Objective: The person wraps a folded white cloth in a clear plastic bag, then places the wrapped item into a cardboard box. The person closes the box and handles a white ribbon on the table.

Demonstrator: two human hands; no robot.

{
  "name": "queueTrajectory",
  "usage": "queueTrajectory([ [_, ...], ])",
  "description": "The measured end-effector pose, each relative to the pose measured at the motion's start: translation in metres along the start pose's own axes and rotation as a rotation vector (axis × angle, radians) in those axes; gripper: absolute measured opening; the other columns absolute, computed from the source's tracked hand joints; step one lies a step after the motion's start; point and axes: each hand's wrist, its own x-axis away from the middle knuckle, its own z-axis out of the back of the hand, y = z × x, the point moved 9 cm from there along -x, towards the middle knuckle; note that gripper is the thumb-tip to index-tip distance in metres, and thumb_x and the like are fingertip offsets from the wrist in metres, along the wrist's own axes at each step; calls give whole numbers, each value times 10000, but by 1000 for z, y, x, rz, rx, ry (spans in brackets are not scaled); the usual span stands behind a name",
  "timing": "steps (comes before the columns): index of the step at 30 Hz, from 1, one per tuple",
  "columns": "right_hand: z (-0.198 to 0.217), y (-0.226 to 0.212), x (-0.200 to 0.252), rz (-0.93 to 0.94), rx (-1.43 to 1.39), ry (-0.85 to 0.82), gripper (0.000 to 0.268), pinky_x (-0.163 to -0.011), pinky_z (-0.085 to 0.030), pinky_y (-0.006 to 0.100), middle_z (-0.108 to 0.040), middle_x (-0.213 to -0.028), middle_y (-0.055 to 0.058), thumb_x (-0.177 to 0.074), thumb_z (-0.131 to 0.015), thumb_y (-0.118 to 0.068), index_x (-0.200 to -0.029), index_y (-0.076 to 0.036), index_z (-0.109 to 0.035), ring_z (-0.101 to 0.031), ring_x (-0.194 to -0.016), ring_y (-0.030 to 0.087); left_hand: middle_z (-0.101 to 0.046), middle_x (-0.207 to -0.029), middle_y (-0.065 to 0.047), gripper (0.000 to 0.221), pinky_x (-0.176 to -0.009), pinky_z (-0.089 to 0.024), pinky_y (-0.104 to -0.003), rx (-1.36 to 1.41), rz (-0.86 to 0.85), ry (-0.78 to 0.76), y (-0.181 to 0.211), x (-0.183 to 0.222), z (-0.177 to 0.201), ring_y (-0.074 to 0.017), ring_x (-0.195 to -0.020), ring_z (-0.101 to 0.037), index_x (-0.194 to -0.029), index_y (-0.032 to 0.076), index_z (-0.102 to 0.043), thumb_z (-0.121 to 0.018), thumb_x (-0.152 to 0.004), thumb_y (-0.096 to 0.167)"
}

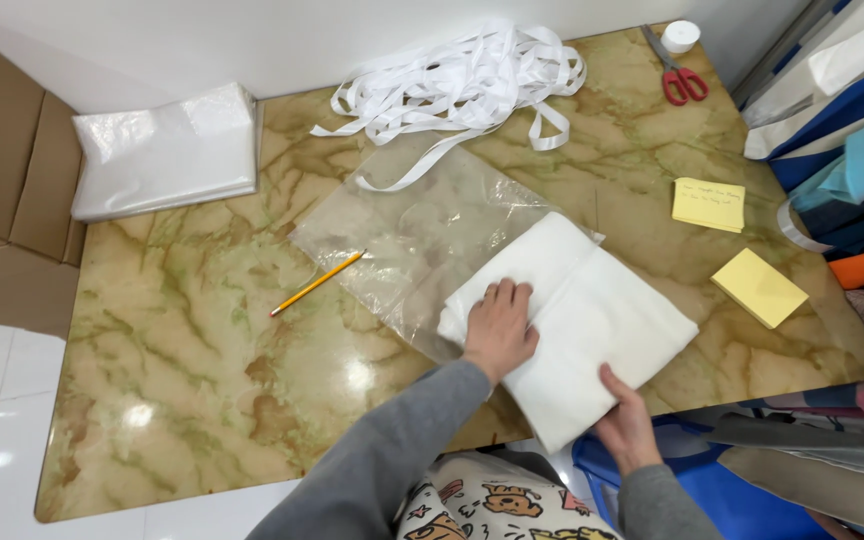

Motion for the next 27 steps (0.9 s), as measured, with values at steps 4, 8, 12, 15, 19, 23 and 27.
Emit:
queueTrajectory([
  [4,-2,-9,19,60,-15,7,566,-1145,-467,427,-613,-1461,100,-894,-611,-118,-1452,-43,-554,-582,-1304,277,-558,-1155,-104,500,-676,-568,-438,-178,-96,87,18,-78,-29,-317,-1054,-599,-1173,134,-544,-766,-742,256],
  [8,7,-6,19,82,-48,50,541,-1117,-486,442,-643,-1401,143,-856,-652,-84,-1383,16,-584,-605,-1249,310,-601,-1103,-61,248,-542,-521,-439,-227,-194,170,48,-151,-58,-307,-905,-641,-1042,140,-676,-653,-815,44],
  [12,13,-3,19,136,-76,59,527,-1058,-512,440,-676,-1323,187,-830,-687,-44,-1340,59,-604,-636,-1175,332,-664,-1010,-75,202,-548,-567,-488,-125,-321,69,94,-176,-85,-332,-848,-698,-1000,130,-737,-595,-881,51],
  [15,15,8,20,122,-143,80,466,-1026,-530,445,-700,-1279,143,-855,-704,-70,-1310,9,-638,-652,-1125,286,-720,-1090,-63,285,-666,-603,-469,3,-453,-73,157,-144,-86,-331,-948,-704,-1042,139,-764,-551,-920,-5],
  [19,2,16,32,44,-185,48,443,-1107,-482,414,-671,-1337,105,-944,-618,-135,-1380,-59,-609,-623,-1209,261,-682,-1101,-67,245,-594,-569,-412,-60,-565,-4,176,-86,-76,-303,-998,-662,-1044,130,-772,-679,-869,-14],
  [23,9,26,32,-98,-167,-40,409,-989,-508,461,-675,-1341,71,-987,-576,-278,-1377,-156,-593,-626,-1196,247,-562,-1367,-140,578,-983,-475,-485,-22,-420,-26,94,-27,-76,-385,-1304,-568,-1402,193,-562,-672,-852,57],
  [27,-4,20,59,-181,-50,7,556,-1009,-472,516,-596,-1498,94,-983,-501,-228,-1533,-146,-475,-552,-1324,266,-612,-1197,-128,526,-929,-515,-523,49,-292,280,10,58,21,-340,-1052,-615,-1229,105,-694,-553,-756,-78],
])
